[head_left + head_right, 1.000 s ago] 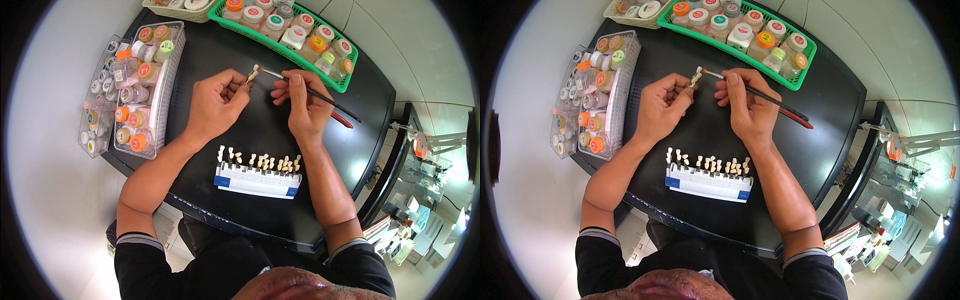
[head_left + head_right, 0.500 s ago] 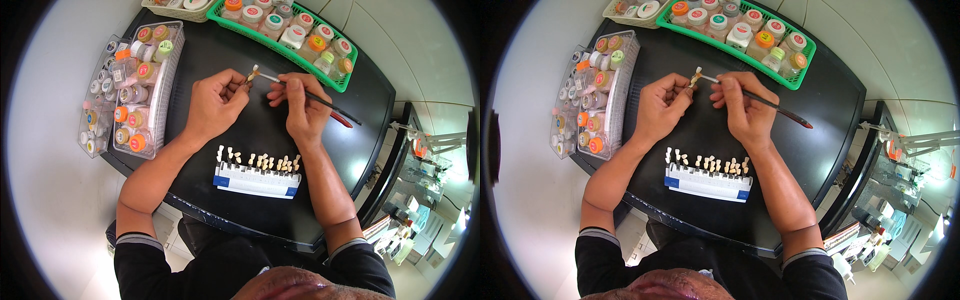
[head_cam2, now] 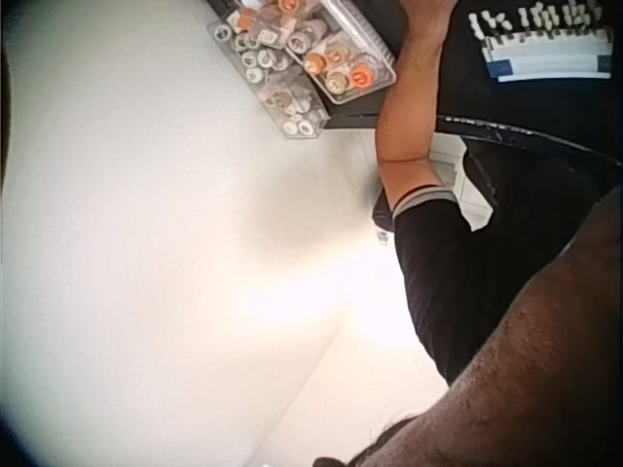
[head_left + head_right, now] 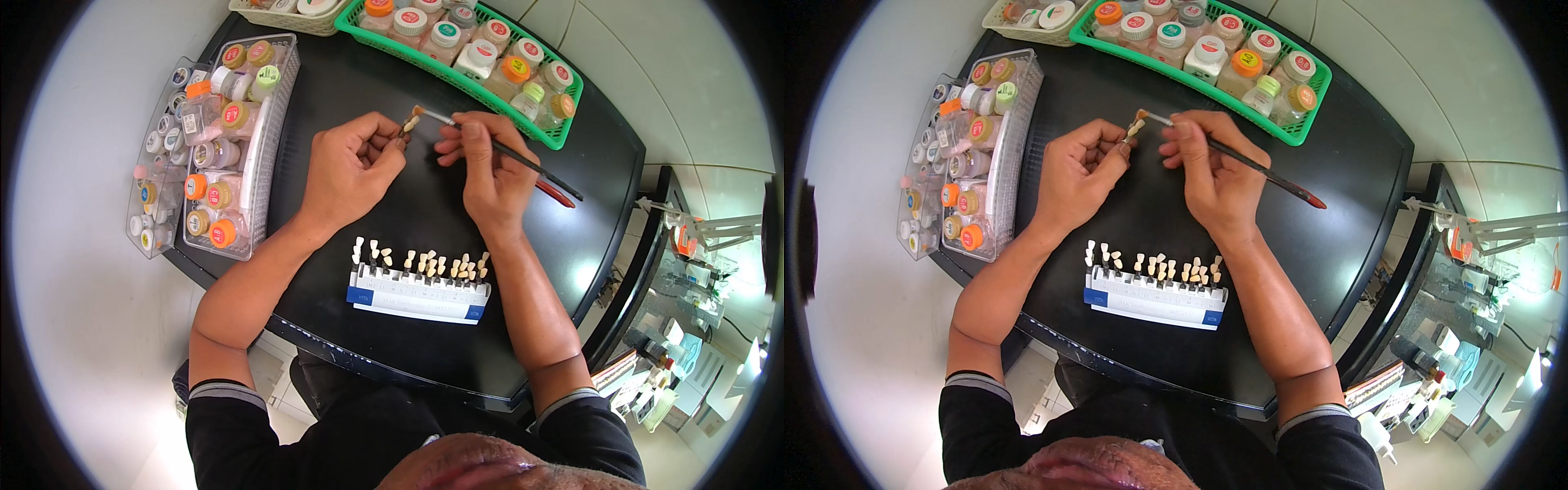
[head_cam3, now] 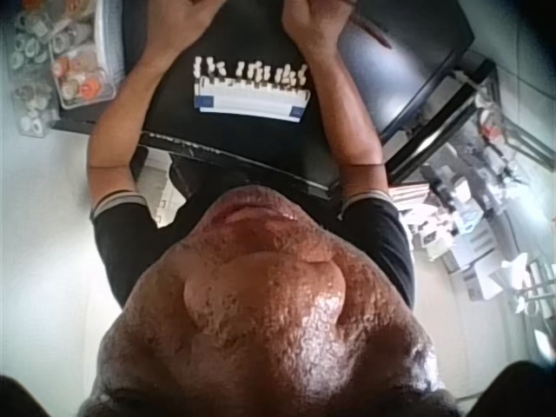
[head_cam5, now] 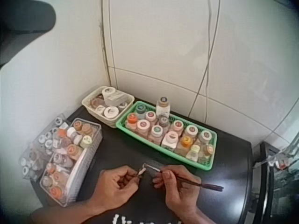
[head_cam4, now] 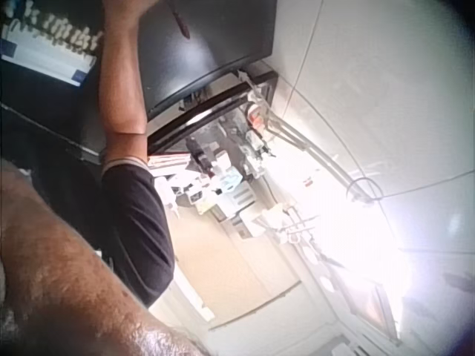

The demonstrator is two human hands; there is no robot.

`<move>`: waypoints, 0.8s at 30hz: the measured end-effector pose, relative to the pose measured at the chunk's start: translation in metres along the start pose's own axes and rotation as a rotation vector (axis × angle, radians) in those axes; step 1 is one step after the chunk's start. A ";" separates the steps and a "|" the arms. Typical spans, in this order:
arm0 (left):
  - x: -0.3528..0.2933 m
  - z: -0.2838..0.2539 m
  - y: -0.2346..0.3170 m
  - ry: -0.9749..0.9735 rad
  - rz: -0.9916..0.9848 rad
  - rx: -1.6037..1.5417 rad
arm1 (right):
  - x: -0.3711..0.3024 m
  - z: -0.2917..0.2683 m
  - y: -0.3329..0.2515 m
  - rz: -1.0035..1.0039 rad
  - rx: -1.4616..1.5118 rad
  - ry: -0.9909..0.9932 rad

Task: The person applies stain to a dental crown using a fine brush, comparing it against a tooth shade guide.

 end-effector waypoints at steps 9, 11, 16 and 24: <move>0.001 0.000 -0.004 -0.005 -0.020 -0.005 | 0.001 -0.004 0.003 0.010 0.074 0.126; 0.001 0.000 -0.006 0.008 -0.013 -0.059 | 0.000 -0.003 -0.002 -0.026 0.072 0.074; 0.001 0.002 0.000 0.029 -0.026 -0.097 | 0.002 -0.008 0.003 -0.002 0.144 0.125; 0.004 0.000 -0.007 0.025 0.008 -0.064 | 0.004 -0.008 0.006 0.033 0.170 0.120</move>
Point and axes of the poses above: each hand's wrist, its own x-axis towards the middle knuckle, its own z-axis out of the palm, y = z × x, the point moved 3 cm from there along x, towards the middle knuckle, and after that the axes turned 8 degrees about -x, right-handed, at the moved point
